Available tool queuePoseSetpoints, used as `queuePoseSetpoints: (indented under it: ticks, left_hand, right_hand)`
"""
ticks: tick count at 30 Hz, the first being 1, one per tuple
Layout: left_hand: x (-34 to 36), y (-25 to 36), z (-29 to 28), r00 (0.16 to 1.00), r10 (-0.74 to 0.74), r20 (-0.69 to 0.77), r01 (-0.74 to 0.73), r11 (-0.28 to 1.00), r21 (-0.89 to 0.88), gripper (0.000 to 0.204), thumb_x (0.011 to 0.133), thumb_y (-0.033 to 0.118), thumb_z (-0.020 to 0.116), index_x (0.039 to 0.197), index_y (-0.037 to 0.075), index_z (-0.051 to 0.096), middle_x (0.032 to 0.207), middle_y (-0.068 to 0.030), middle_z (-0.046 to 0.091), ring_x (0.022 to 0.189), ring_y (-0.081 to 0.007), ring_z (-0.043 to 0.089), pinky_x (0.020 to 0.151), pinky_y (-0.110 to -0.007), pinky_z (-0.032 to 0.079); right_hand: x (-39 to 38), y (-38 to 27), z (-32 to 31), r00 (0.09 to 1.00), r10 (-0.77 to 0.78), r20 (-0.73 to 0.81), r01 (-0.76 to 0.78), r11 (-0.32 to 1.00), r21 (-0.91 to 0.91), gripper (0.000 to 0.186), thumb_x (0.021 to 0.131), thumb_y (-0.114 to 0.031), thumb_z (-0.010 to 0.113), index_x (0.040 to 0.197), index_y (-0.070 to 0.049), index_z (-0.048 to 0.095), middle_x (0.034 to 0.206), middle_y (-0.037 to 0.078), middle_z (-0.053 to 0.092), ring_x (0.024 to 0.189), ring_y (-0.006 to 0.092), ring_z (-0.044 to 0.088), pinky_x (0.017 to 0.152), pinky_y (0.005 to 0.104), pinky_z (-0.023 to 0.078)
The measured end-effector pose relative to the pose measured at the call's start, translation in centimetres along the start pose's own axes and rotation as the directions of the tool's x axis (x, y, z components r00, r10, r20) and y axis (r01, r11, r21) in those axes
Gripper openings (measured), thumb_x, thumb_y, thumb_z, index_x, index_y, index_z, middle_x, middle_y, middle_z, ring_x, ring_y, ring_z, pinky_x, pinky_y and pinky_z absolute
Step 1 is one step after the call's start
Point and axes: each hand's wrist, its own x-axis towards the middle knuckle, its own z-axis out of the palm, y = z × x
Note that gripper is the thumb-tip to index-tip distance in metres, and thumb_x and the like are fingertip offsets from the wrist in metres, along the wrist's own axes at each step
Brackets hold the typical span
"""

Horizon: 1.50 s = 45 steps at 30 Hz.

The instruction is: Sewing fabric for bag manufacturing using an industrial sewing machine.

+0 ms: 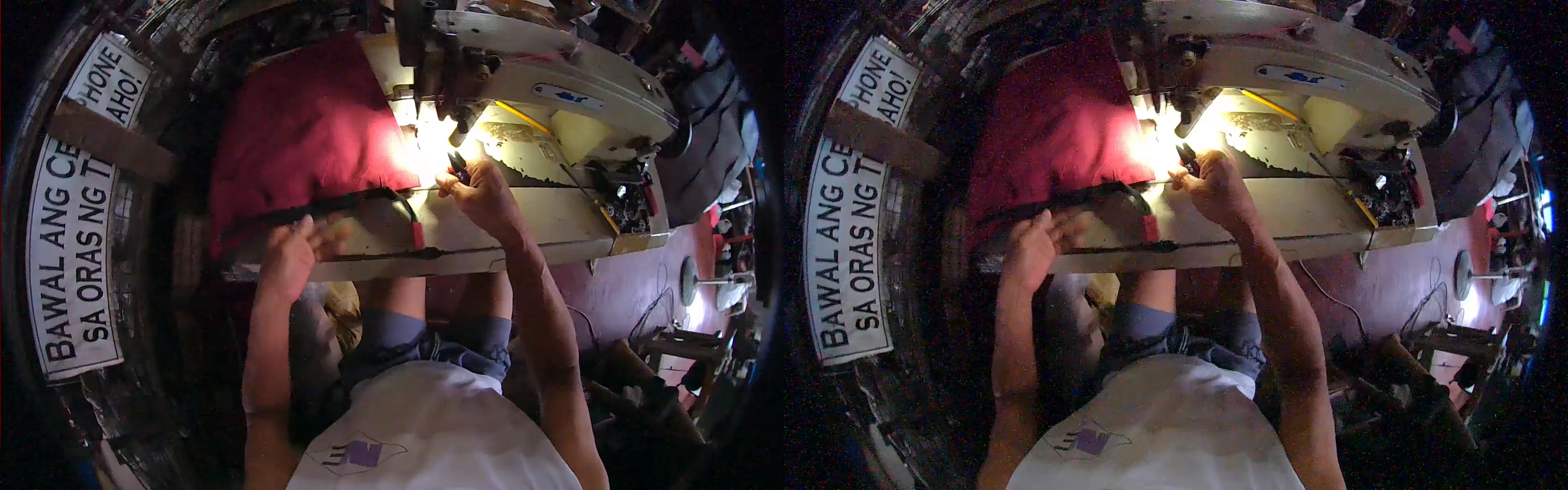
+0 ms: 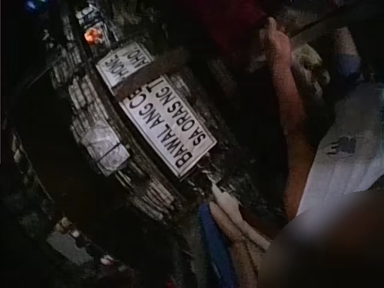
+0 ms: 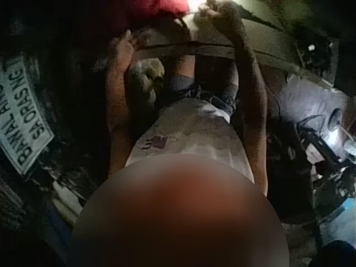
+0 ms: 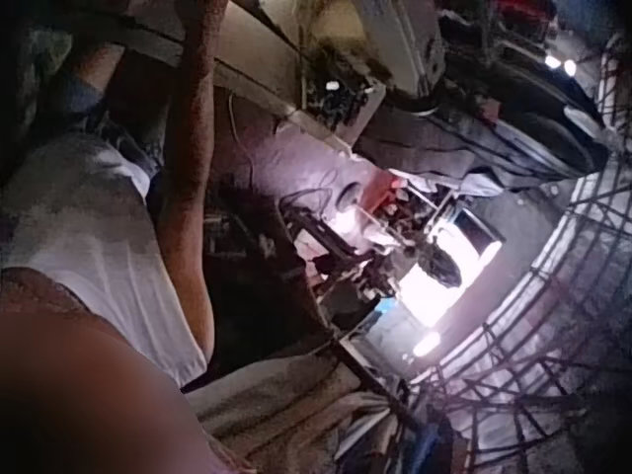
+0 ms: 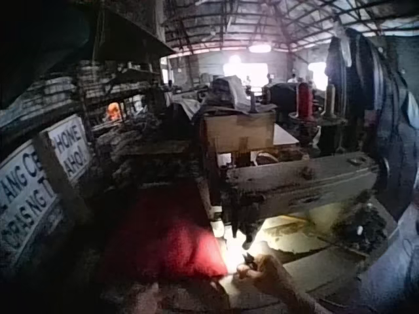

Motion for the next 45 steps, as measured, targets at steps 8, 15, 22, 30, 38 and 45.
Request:
queuePoseSetpoints:
  ticks: [8, 15, 22, 30, 38, 45]
  left_hand:
    - [0.6, 2.4, 7.8, 0.966, 0.101, 0.240, -0.251, 0.597, 0.762, 0.027, 0.100, 0.022, 0.061, 0.114, 0.000, 0.068, 0.107, -0.0135, 0.071, 0.087, -0.0232, 0.070, 0.071, -0.033, 0.054]
    - [8.6, 1.1, 12.3, 0.633, 0.158, 0.758, -0.642, -0.440, 0.628, 0.023, 0.088, 0.021, 0.071, 0.093, -0.001, 0.068, 0.092, -0.0146, 0.069, 0.087, -0.0322, 0.067, 0.077, -0.043, 0.054]
    - [9.3, -1.5, 13.0, 0.563, 0.160, 0.811, -0.680, -0.467, 0.565, 0.004, 0.073, 0.006, 0.066, 0.073, 0.003, 0.066, 0.077, -0.0164, 0.064, 0.079, -0.0298, 0.067, 0.070, -0.040, 0.057]
    - [11.3, -2.8, 12.1, 0.699, 0.150, 0.699, -0.608, -0.390, 0.691, 0.010, 0.081, 0.012, 0.068, 0.078, 0.002, 0.068, 0.080, -0.0162, 0.067, 0.076, -0.0306, 0.069, 0.073, -0.042, 0.057]
    - [12.7, -0.4, 11.4, 0.658, 0.070, 0.750, -0.750, -0.033, 0.661, 0.018, 0.091, 0.008, 0.061, 0.075, -0.001, 0.061, 0.067, -0.0115, 0.059, 0.062, -0.0221, 0.059, 0.062, -0.037, 0.048]
    - [11.8, -0.2, 11.6, 0.902, 0.143, 0.408, -0.414, 0.557, 0.720, 0.016, 0.090, 0.008, 0.066, 0.078, -0.003, 0.067, 0.063, -0.0047, 0.059, 0.054, -0.0074, 0.055, 0.049, -0.030, 0.042]
  right_hand:
    - [-0.1, 1.5, -1.4, 0.988, -0.090, -0.122, 0.030, 0.907, -0.421, 0.024, 0.084, -0.013, 0.070, 0.094, 0.005, 0.058, 0.080, 0.026, 0.064, 0.078, 0.0417, 0.065, 0.068, 0.0454, 0.051]
    - [-0.5, 1.8, -1.2, 0.988, -0.001, -0.156, -0.033, 0.976, -0.217, 0.025, 0.085, -0.008, 0.068, 0.103, 0.003, 0.055, 0.082, 0.020, 0.065, 0.077, 0.0341, 0.066, 0.069, 0.0419, 0.051]
    - [0.2, 2.9, -1.0, 0.981, 0.111, -0.159, -0.081, 0.980, 0.183, 0.020, 0.088, -0.004, 0.066, 0.103, 0.003, 0.054, 0.077, 0.009, 0.062, 0.071, 0.0147, 0.058, 0.065, 0.0334, 0.048]
    - [0.4, 2.4, -1.4, 0.982, 0.010, -0.191, 0.027, 0.982, 0.186, 0.027, 0.086, -0.003, 0.068, 0.108, 0.004, 0.053, 0.077, 0.009, 0.062, 0.072, 0.0146, 0.057, 0.064, 0.0346, 0.047]
    - [-2.9, 0.0, -2.7, 0.966, -0.033, -0.257, -0.098, 0.871, -0.481, 0.042, 0.084, -0.021, 0.077, 0.113, -0.004, 0.052, 0.088, 0.015, 0.063, 0.079, 0.0255, 0.063, 0.071, 0.0402, 0.049]
    - [-3.1, -1.3, -1.4, 0.993, 0.119, -0.010, -0.115, 0.934, -0.339, 0.048, 0.088, -0.032, 0.073, 0.117, 0.002, 0.053, 0.095, 0.025, 0.067, 0.090, 0.0412, 0.067, 0.078, 0.0455, 0.052]
